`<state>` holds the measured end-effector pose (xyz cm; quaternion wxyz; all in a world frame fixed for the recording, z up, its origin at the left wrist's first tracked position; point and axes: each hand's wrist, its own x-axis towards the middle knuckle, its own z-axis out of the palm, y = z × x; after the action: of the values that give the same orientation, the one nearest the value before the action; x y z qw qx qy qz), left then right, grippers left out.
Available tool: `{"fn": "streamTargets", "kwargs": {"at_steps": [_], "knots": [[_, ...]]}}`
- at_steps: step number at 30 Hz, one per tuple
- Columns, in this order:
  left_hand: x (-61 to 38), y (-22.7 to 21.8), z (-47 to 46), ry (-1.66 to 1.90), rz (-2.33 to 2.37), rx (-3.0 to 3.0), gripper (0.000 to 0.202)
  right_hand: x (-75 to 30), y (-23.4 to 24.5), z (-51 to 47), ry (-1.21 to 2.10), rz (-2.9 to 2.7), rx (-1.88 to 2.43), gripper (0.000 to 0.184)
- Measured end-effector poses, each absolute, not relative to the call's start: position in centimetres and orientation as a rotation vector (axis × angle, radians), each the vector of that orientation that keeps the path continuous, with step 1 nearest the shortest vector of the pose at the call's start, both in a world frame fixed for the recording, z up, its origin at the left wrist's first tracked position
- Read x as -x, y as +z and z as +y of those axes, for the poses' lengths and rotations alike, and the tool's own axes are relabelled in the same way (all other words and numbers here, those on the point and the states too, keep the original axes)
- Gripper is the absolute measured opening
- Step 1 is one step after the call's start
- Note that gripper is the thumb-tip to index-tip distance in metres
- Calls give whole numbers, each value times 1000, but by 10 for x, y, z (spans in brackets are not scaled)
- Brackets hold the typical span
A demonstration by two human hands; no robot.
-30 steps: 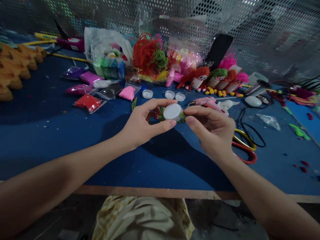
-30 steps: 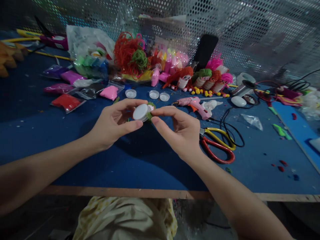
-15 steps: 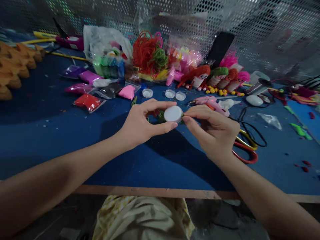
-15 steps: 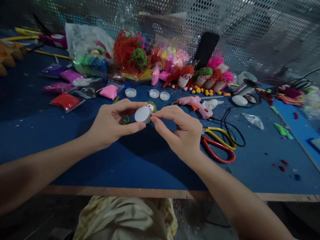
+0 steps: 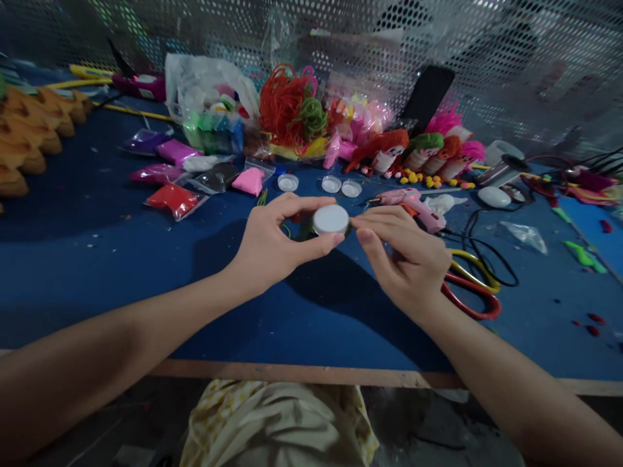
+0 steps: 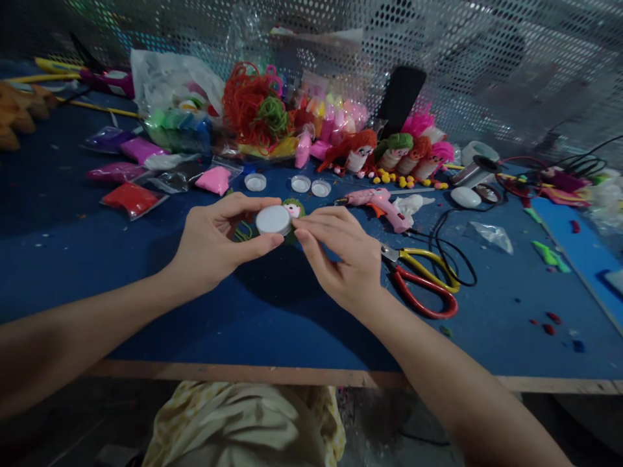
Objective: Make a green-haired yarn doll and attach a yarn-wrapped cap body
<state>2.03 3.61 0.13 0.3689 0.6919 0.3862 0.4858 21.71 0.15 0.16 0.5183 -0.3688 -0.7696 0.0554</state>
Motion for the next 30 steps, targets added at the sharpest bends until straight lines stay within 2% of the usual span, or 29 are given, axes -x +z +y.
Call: {"fn": "streamTargets", "kwargs": {"at_steps": [5, 11, 17, 21, 25, 30], "knots": [[-20, 4, 35, 1398, 1095, -1911, 38, -218, 0, 2, 311, -1765, 1037, 24], [-17, 1, 34, 1377, 885, -2098, 44, -223, -5, 8, 1206, -1361, 1042, 29], [-16, -1, 37, 1341, 734, -2069, 46, -224, 3, 8, 1611, -1107, 1035, 30], [-18, 0, 38, 1197, 672, -1841, 46, -226, 5, 10, 1741, -1065, 972, 31], [-22, 1, 40, 956, 627, -1247, 43, -226, 3, 12, 1737, -1057, 947, 34], [-24, 4, 44, 794, 612, -889, 19, -224, 3, 13, 1806, -1076, 877, 36]]}}
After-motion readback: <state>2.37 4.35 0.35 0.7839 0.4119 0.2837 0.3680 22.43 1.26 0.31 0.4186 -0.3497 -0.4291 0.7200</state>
